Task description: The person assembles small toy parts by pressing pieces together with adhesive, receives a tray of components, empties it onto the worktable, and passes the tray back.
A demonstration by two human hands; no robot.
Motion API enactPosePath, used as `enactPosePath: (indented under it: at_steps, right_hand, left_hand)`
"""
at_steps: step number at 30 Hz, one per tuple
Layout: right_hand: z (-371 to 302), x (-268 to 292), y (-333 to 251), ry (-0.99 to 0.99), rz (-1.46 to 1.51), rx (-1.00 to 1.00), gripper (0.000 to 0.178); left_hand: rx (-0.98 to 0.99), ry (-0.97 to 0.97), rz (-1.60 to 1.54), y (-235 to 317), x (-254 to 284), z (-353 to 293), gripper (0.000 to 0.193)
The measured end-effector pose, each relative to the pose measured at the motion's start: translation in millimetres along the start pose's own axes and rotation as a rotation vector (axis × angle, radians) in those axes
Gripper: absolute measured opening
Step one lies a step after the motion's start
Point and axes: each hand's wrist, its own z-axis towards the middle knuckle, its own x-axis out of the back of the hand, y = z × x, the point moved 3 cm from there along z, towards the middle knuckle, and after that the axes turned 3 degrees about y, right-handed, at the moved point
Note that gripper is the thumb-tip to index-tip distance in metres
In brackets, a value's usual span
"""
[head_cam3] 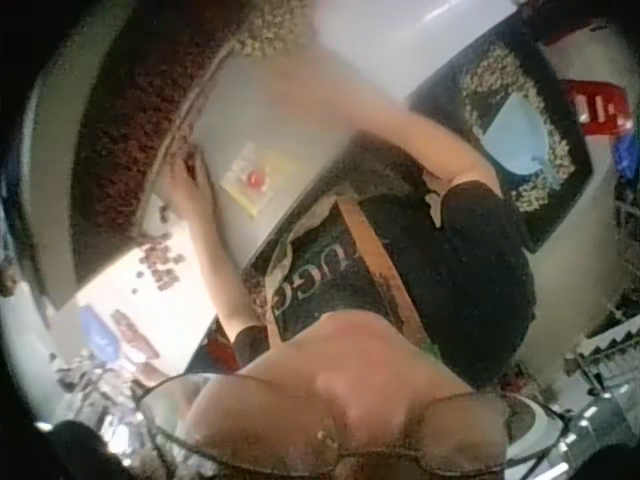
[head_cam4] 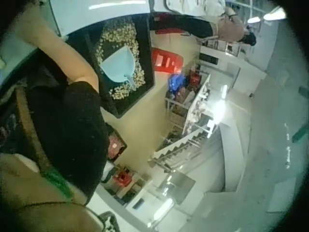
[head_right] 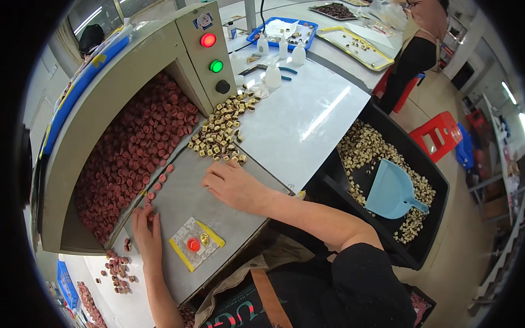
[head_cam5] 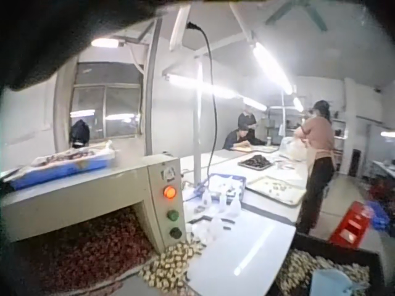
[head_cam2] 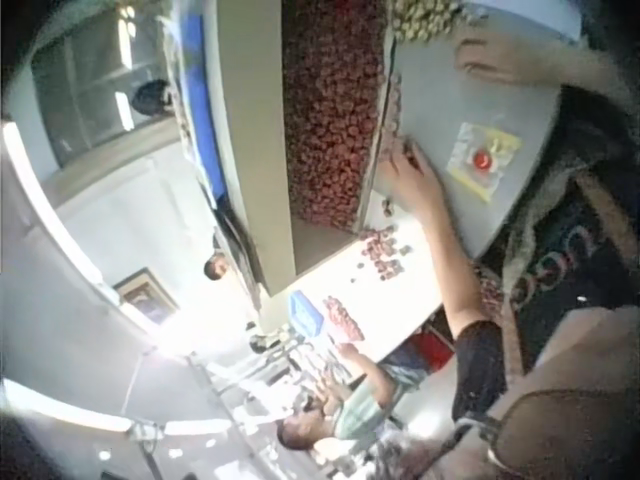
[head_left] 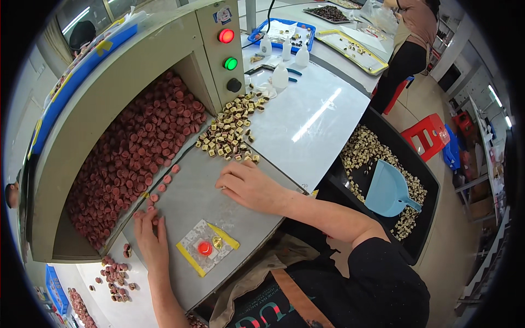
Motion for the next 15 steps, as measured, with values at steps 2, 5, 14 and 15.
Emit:
enactPosePath:
  at_steps: [2,5,14,15]
  right_hand:
    - [1.6,0.7,1.8,0.027,0.009,0.001,0.025]
    - [3.5,1.1,0.5,0.034,0.09,-0.025,0.023]
    - [1.2,-38.1,-25.2,-0.151,0.086,-0.035,0.024]
    - [2.2,-41.0,-23.8,-0.171,0.037,-0.014,0.025]
  left_hand:
    - [-0.074,-0.006,0.051,1.2,-0.7,2.7,0.02]
    - [0.021,-0.034,-0.048,0.0,-0.2,2.9,0.019]
    - [-0.072,0.113,-0.075,-15.8,13.2,-0.4,0.011]
    - [-0.068,0.104,-0.069,-16.6,11.3,0.2,0.011]
